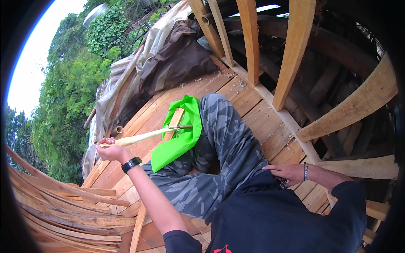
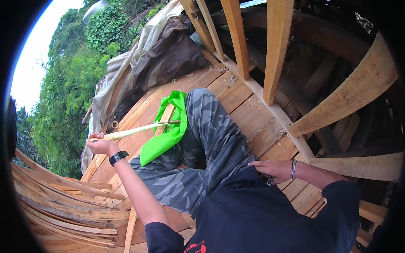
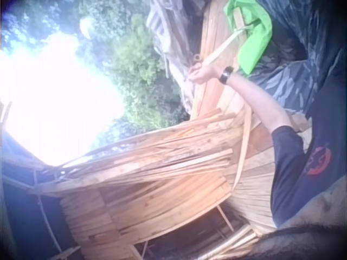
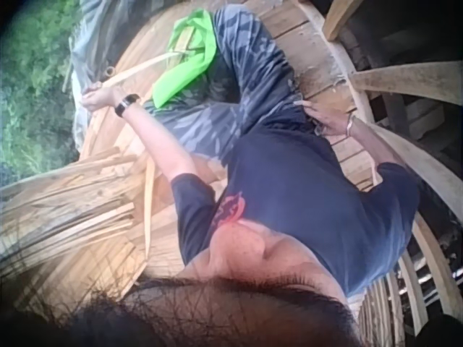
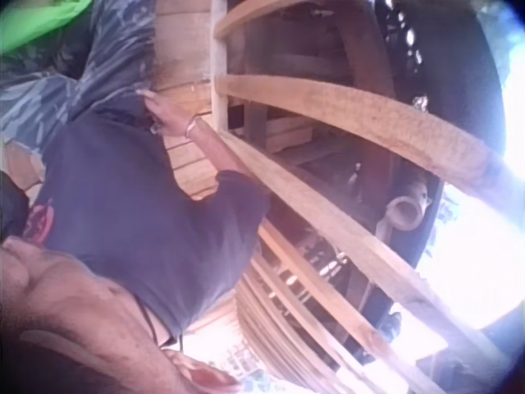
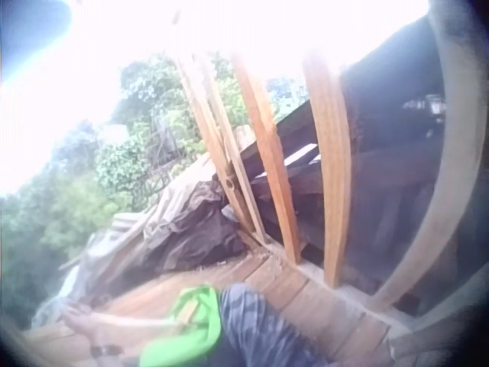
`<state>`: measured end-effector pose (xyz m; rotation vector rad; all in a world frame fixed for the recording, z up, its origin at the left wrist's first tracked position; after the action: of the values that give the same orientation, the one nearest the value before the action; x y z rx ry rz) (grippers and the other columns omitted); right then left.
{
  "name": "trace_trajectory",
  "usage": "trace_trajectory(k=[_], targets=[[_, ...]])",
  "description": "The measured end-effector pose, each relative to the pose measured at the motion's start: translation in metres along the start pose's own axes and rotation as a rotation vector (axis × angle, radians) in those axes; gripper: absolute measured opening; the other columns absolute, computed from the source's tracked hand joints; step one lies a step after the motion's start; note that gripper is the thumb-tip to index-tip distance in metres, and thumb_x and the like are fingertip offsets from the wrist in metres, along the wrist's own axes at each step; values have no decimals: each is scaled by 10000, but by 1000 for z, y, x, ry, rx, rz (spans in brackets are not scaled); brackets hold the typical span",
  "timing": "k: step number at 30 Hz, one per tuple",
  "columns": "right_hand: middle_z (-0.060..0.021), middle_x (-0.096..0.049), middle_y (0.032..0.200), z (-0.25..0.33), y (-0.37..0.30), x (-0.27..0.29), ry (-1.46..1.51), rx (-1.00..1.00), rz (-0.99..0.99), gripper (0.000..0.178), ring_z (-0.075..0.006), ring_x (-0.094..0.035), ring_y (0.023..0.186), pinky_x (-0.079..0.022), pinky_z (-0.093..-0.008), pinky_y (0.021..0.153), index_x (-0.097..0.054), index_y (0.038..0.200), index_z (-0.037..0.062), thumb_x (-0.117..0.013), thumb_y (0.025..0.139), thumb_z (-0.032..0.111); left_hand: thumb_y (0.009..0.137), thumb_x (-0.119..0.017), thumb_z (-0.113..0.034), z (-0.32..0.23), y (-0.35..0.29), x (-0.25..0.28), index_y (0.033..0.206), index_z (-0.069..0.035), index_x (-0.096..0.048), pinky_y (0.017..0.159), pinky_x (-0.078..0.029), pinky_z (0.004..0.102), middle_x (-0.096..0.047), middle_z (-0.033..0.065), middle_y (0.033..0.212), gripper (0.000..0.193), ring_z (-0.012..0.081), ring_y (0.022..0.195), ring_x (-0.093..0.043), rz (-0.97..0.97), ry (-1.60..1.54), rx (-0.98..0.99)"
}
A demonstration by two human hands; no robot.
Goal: The person sits on a wooden floor and carves a piece of light-colored wood using a knife. They hold the wood in their left hand and use the knife in their right hand to shave off thin strips, occasionally pausing to inspect the carved surface.
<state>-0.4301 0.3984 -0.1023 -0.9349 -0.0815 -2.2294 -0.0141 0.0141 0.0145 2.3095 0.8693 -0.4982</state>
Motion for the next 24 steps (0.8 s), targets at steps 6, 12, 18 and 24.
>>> trace_trajectory(k=[6,12,18,24], targets=[[-157,-497,1164,-8,-6,-26,23,16,-322,621,-326,-551,1047,-467,-376,908,-463,1120,2,-802,600,15,920,-393,-279,-1,2,4,696,-32,-490,500,-335,260,-399,49,585,347,143,518,-400,1,-14,-6],[-117,-547,959,-41,-2,-50,113,-38,-493,559,-303,-580,900,-482,-367,806,-476,1067,24,-797,609,19,913,-391,-271,0,1,2,694,-30,-488,494,-345,262,-425,59,593,339,141,518,-414,-13,-16,-2],[-108,-561,914,-37,15,-54,74,-8,-664,450,-307,-572,879,-487,-371,777,-530,973,45,-755,586,-3,929,-368,-296,-2,5,2,727,-31,-485,506,-370,275,-409,47,591,353,147,524,-416,6,11,12],[-101,-553,862,-41,18,-53,-3,37,-638,399,-312,-557,848,-479,-376,745,-547,899,47,-741,552,7,935,-376,-288,0,7,-3,707,-32,-481,498,-352,255,-413,47,580,359,135,514,-413,39,-37,27]])
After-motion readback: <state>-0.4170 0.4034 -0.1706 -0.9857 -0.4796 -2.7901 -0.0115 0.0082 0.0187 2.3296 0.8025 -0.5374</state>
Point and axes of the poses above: each hand's wrist, its own y-axis towards the middle knuckle, its own x-axis out of the back of the hand, z = x × y, the point moved 1 cm from there along y, towards the middle knuckle
